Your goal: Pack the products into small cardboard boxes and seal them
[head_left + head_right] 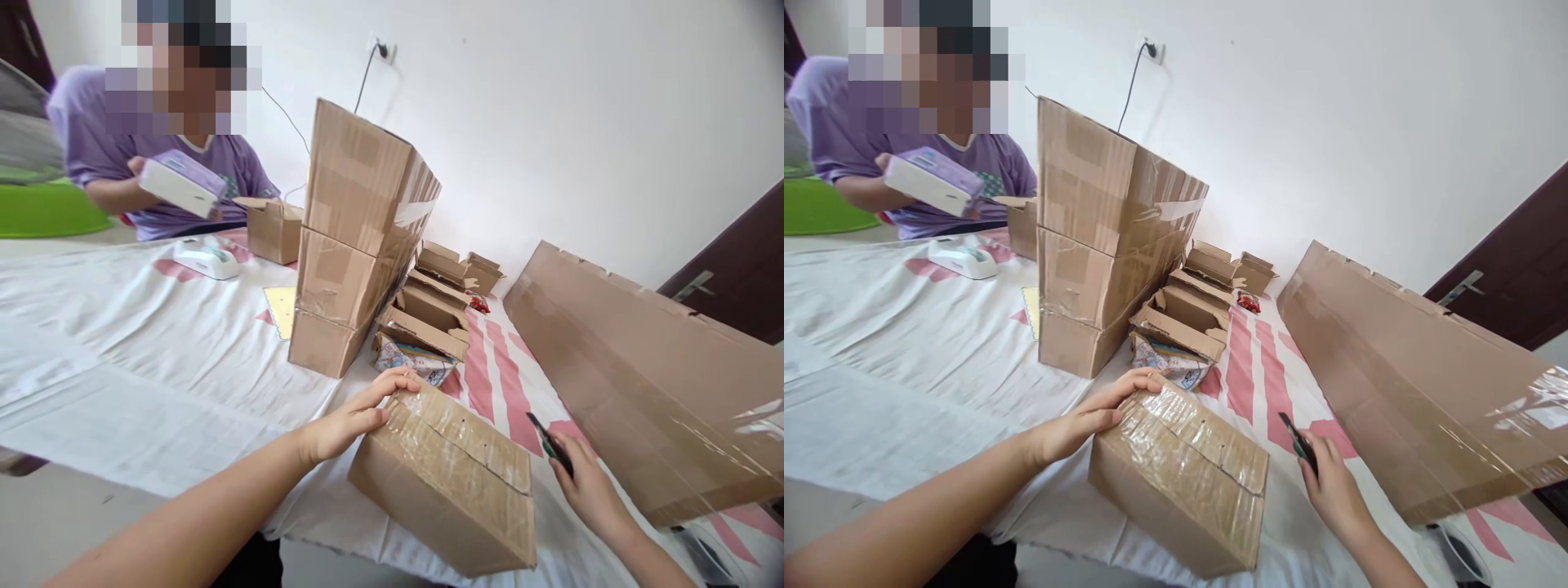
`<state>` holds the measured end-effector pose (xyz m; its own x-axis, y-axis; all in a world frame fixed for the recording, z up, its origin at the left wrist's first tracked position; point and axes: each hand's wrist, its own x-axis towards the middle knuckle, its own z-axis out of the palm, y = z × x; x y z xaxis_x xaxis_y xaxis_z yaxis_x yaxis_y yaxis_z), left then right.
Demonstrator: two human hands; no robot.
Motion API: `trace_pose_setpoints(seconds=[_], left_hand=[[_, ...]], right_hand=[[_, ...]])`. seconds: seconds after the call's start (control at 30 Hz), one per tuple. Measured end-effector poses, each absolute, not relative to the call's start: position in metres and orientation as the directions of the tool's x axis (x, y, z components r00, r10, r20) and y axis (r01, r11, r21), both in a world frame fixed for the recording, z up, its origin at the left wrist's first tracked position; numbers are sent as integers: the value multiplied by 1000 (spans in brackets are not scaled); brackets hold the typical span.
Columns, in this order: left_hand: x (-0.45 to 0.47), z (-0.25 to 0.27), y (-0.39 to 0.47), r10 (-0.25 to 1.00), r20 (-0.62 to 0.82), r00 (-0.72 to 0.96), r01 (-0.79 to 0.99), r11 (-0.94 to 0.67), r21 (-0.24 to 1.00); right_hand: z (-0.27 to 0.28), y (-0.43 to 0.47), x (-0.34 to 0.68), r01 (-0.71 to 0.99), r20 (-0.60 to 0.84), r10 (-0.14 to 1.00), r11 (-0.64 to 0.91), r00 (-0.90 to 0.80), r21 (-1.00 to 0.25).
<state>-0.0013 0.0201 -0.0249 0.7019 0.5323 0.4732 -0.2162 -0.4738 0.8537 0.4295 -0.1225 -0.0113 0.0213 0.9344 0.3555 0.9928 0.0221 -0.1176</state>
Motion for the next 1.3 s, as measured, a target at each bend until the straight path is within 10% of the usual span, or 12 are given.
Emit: trace_pose_setpoints(seconds=[0.2, 0.43, 0.87, 1.3], left_hand=[[-1, -23, 15, 514, 484, 708, -187, -525, 831], [-1, -25, 9, 516, 508, 690, -148, -586, 797], [-5, -22, 5, 532, 508, 677, -106, -612, 783], [-3, -29, 7, 557, 509, 656, -78, -620, 780]], right_hand=[[59, -100, 346, 950, 507, 814, 309, -285, 38], [82, -74, 244, 702, 274, 649, 683, -710, 201], [109, -86, 247, 505, 23, 554, 739, -832, 445], [108, -106, 268, 583, 54, 617, 706, -785, 402]])
